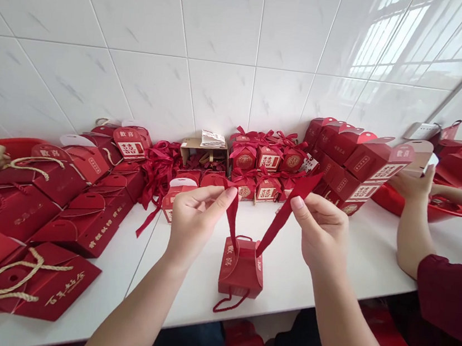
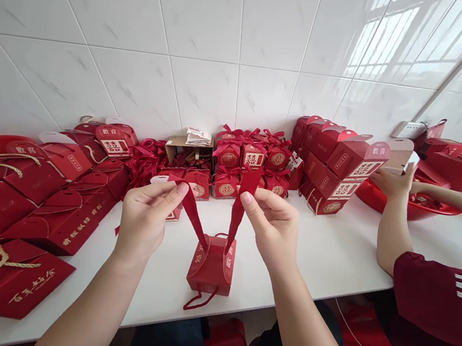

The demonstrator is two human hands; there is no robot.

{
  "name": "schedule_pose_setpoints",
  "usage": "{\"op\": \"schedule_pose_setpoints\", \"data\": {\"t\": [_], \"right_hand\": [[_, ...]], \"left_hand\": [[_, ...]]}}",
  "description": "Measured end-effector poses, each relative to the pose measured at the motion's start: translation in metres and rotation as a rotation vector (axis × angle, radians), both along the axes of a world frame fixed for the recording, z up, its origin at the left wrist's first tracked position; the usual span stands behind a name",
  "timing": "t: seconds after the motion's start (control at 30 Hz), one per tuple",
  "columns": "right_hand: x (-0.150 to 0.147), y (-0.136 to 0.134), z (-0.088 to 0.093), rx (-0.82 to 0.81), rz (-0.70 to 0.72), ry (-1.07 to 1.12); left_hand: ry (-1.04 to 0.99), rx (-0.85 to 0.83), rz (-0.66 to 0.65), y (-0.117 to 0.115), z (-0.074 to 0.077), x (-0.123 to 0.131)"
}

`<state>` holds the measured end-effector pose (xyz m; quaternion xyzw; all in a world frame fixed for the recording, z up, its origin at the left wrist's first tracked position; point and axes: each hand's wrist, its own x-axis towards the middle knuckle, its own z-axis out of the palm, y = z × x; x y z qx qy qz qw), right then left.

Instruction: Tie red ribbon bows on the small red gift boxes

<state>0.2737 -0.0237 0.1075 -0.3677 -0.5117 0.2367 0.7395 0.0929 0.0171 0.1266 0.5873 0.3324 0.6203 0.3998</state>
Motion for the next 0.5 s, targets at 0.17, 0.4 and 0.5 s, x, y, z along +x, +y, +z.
{"op": "schedule_pose_setpoints", "data": {"t": [0.17, 0.4, 0.5], "right_hand": [[0.001, -0.001, 0.002, -0.01, 0.028, 0.014], [-0.009, 0.0, 0.012, -0.223, 0.201, -0.04], [-0.013, -0.003, 0.012, -0.21, 0.274, -0.162]], "left_hand": [[-0.117, -0.019, -0.101, 0.001, 0.003, -0.001], [0.069, -0.058, -0.336, -0.003, 0.007, 0.001], [0.264, -0.049, -0.359, -0.007, 0.01, 0.006]]}}
